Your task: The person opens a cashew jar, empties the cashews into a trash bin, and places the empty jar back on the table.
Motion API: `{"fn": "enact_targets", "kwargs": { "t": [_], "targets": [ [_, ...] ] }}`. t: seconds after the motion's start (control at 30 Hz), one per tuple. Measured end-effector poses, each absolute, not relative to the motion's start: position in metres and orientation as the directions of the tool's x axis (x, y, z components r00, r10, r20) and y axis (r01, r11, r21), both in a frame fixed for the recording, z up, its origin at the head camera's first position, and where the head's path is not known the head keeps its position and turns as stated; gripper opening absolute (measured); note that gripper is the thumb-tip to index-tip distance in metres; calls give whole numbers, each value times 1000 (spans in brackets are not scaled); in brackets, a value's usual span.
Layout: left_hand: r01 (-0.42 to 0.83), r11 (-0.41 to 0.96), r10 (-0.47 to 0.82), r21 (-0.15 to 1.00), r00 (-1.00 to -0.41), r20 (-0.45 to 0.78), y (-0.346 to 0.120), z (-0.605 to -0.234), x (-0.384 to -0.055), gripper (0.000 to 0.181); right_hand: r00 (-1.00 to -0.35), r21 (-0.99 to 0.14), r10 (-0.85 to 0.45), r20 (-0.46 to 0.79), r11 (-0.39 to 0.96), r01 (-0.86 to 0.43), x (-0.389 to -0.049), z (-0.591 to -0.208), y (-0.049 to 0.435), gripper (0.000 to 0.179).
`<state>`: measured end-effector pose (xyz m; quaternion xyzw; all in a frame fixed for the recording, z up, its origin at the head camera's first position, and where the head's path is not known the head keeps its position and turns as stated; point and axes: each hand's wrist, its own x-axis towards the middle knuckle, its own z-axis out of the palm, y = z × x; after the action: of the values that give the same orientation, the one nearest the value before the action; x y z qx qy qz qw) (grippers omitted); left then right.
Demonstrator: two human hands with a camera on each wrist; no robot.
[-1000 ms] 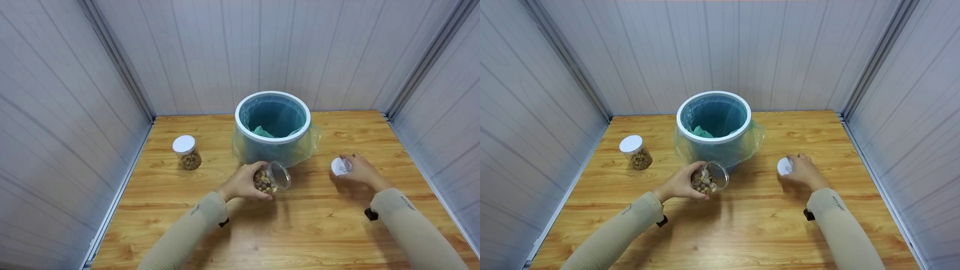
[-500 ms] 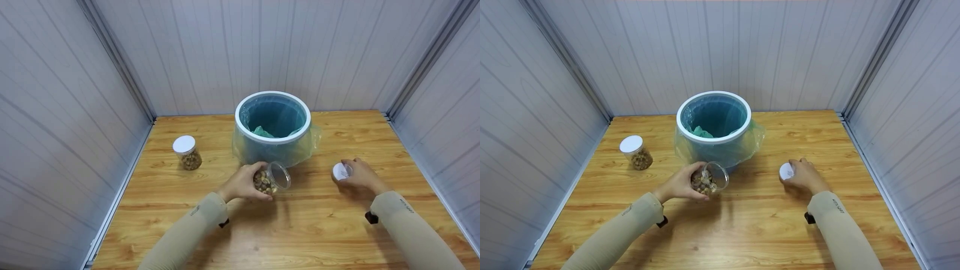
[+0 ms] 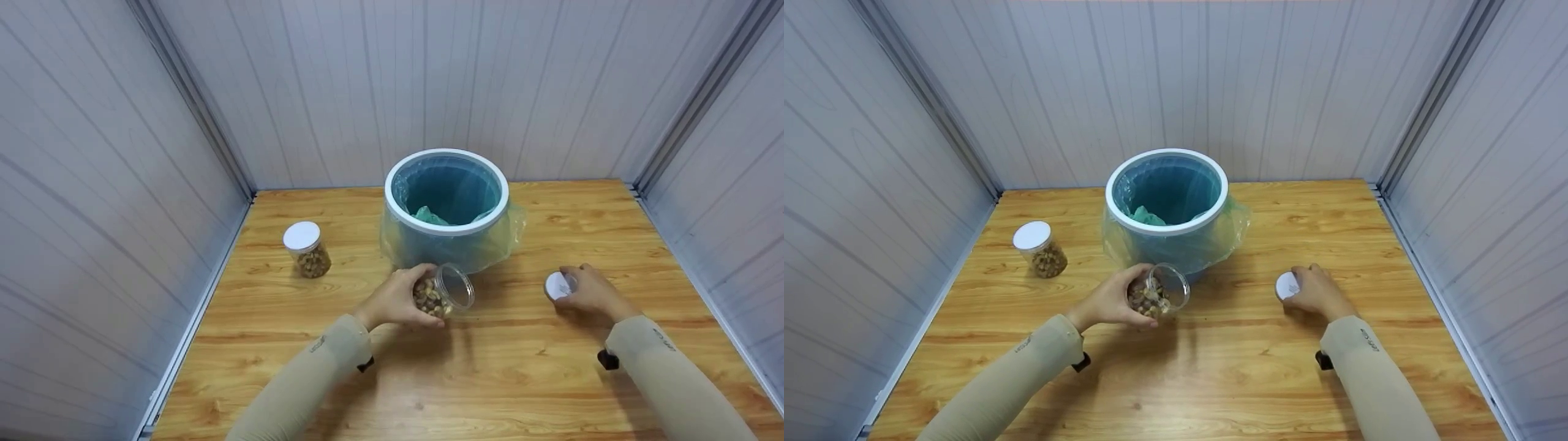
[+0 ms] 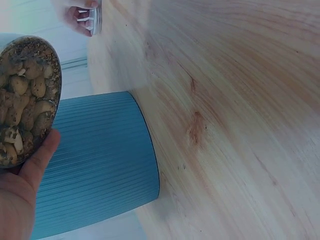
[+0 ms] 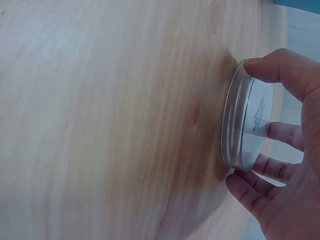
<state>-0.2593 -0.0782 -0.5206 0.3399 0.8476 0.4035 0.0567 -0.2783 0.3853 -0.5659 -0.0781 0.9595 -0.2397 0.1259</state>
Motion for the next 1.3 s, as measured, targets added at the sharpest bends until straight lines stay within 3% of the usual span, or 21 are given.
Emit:
{"fn": "enact_targets", "kwargs": {
  "t": [0.73,1.3],
  "targets": [
    [533,402,620,744,-757,207,-83,-522,-260,96,-946,-482,-203,-252,874,-59,-278,-563,383,94],
    [485,429,586,762,-791,174,-101,-519,-261,101,-944,-490,-199,-262,870,-47,-277,-564,386,97]
  ]
}}
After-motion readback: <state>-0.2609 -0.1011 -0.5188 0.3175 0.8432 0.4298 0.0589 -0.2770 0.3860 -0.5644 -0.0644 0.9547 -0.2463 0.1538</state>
